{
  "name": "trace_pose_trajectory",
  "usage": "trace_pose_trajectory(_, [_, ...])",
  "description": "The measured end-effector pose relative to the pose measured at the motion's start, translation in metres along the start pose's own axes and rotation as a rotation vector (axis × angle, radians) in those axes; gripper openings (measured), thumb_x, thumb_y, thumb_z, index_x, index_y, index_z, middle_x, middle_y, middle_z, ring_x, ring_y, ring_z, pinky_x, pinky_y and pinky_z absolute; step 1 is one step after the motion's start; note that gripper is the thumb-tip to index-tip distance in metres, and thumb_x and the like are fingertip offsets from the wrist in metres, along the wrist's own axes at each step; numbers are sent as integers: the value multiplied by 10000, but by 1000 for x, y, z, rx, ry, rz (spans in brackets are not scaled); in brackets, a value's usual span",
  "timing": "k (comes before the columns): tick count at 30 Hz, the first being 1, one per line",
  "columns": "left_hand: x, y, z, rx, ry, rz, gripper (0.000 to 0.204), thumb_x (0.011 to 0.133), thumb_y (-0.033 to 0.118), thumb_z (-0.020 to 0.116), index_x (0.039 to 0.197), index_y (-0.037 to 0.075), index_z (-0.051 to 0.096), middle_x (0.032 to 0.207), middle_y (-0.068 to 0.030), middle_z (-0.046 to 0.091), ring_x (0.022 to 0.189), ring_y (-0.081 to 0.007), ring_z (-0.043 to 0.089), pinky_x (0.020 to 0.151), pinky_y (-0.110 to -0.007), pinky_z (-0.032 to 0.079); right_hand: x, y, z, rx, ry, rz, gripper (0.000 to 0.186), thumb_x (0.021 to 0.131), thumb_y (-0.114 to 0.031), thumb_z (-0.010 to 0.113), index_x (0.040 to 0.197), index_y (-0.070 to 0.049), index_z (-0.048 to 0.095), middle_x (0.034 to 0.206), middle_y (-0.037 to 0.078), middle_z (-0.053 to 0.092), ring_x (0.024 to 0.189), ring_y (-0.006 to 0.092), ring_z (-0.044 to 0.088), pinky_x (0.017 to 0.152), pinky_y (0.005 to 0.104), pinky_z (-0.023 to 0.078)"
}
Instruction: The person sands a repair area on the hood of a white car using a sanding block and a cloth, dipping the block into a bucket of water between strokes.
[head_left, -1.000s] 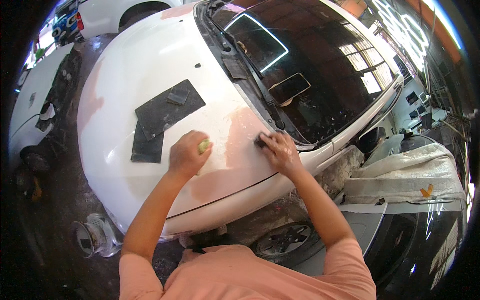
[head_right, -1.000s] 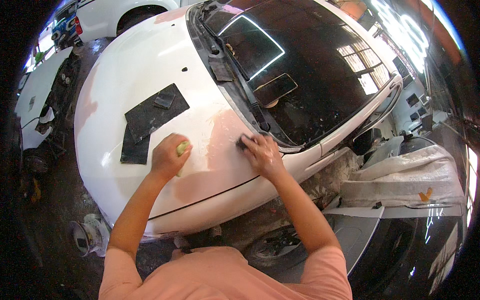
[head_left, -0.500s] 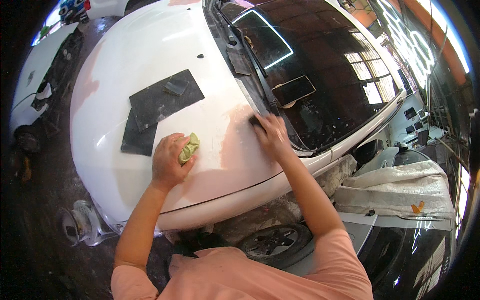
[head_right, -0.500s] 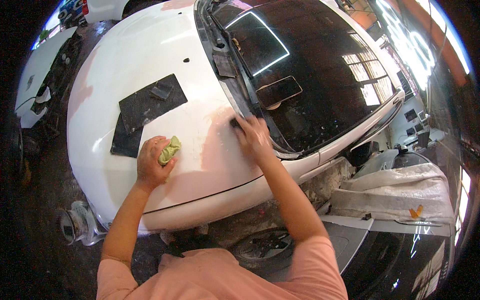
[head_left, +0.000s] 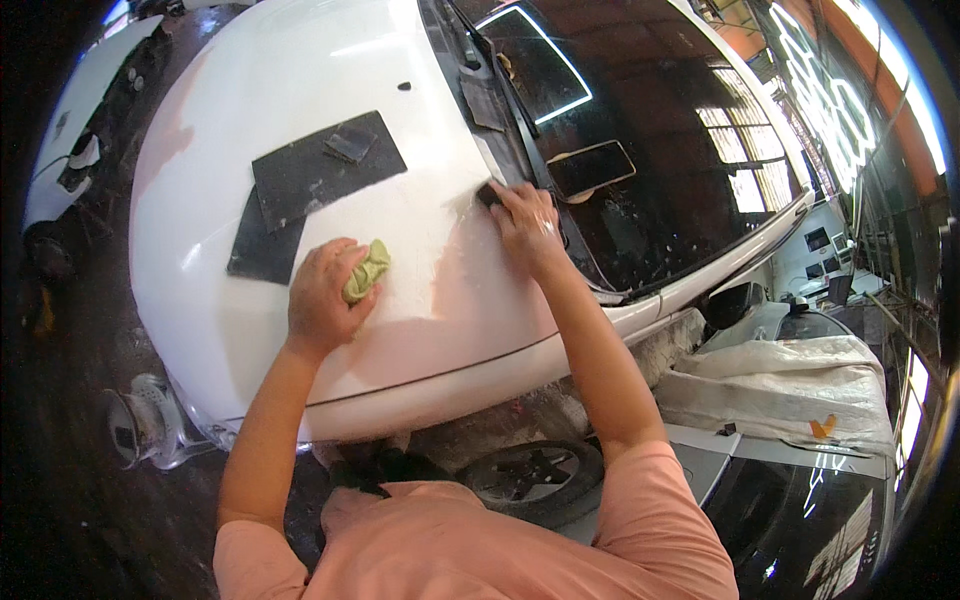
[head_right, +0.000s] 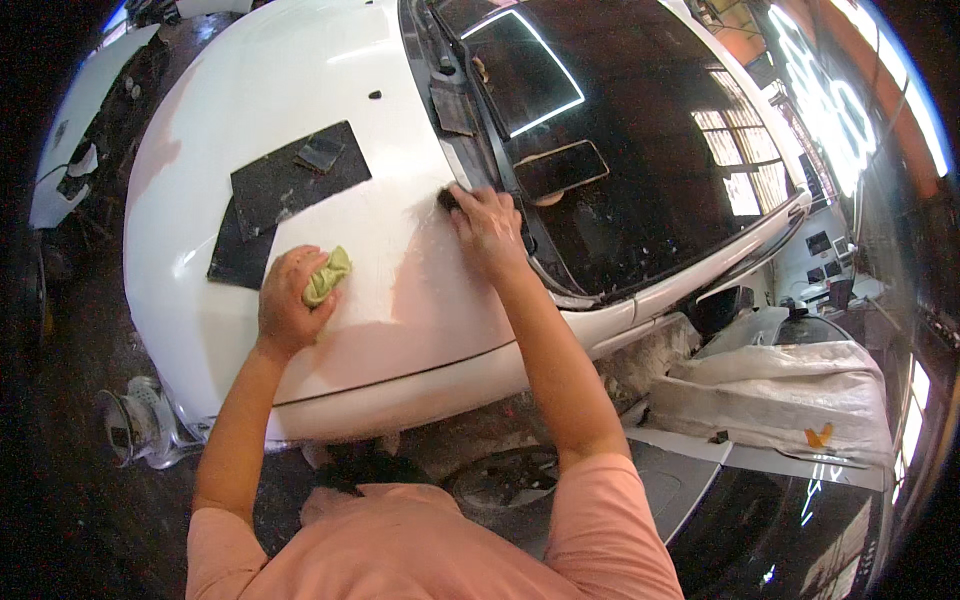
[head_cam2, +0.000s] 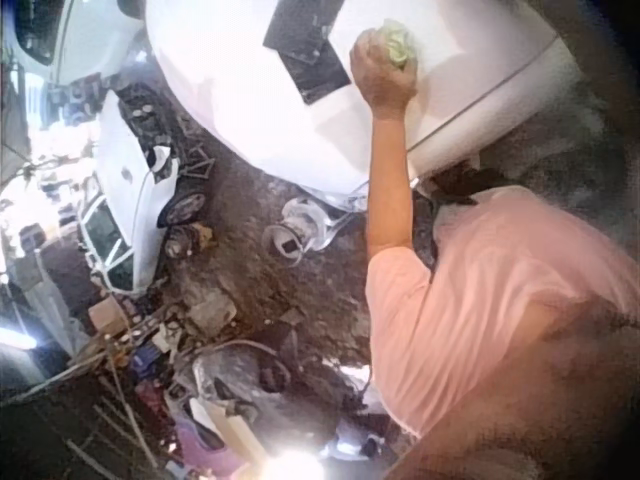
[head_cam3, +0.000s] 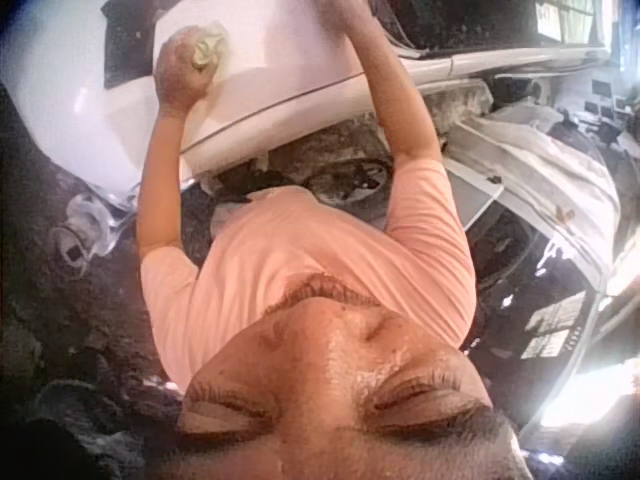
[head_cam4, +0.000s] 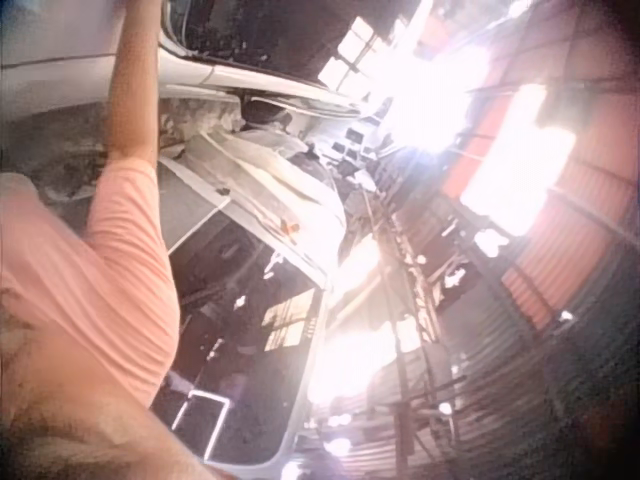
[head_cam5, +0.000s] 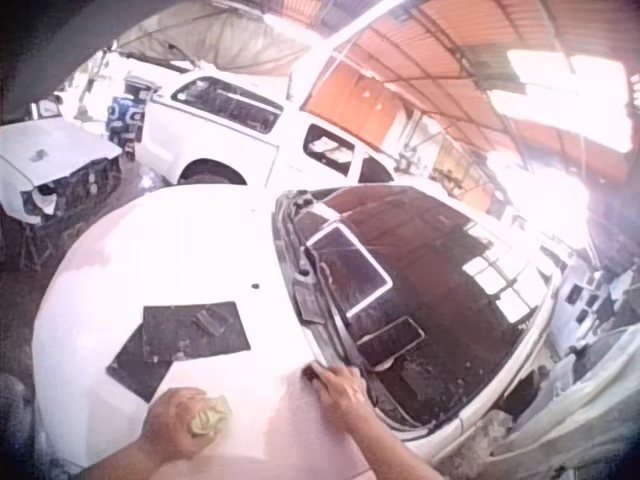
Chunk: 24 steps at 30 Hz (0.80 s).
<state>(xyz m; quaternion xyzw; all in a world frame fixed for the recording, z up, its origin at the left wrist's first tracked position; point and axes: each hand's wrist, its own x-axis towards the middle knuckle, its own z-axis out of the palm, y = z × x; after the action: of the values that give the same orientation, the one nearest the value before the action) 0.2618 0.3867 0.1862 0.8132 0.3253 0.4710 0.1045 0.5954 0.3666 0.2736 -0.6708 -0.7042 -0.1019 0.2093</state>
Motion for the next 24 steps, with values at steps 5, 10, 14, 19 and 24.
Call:
trace_pose_trajectory(5, [-8, -13, -15, 17, 1, -45, 565, 826, 213, 828, 1334, 118, 599, 1324, -166, 635, 1203, -395, 627, 1033, -507, 515, -71, 17, -27, 8, -127, -133, 467, 942, -179, 747, 1406, -191, 700, 1282, 140, 670, 1171, 388, 603, 1012, 509, 482])
trace_pose_trajectory(10, [0, 0, -10, -15, 2, -44, 514, 843, 232, 824, 1304, 120, 627, 1302, -146, 645, 1185, -379, 636, 1014, -491, 523, -53, 31, -26, 1, -119, -213, 477, 930, -159, 762, 1403, -173, 705, 1310, 189, 657, 1197, 397, 598, 1049, 506, 473])
trace_pose_trajectory(14, [-4, 3, -2, -10, -8, -32, 566, 825, 208, 831, 1331, 116, 596, 1328, -171, 632, 1212, -402, 620, 1046, -510, 504, 11, 12, -7, 35, -72, -212, 427, 985, -179, 706, 1412, -190, 701, 1315, 102, 684, 1187, 357, 600, 1013, 482, 475])
trace_pose_trajectory(19, [-10, -8, -12, 34, -9, -62, 611, 808, 181, 842, 1352, 114, 573, 1340, -181, 625, 1226, -414, 612, 1054, -513, 501, -87, 23, -36, 20, -212, -300, 494, 925, -180, 764, 1410, -260, 711, 1423, 34, 666, 1196, 330, 604, 1023, 488, 451])
trace_pose_trajectory(24, [-6, 2, -3, 58, 57, -82, 524, 830, 222, 834, 1302, 115, 632, 1302, -147, 642, 1213, -384, 621, 1034, -492, 514, -27, 15, -26, 82, -195, -338, 464, 935, -171, 760, 1394, -217, 713, 1401, 52, 672, 1198, 337, 600, 1032, 472, 446])
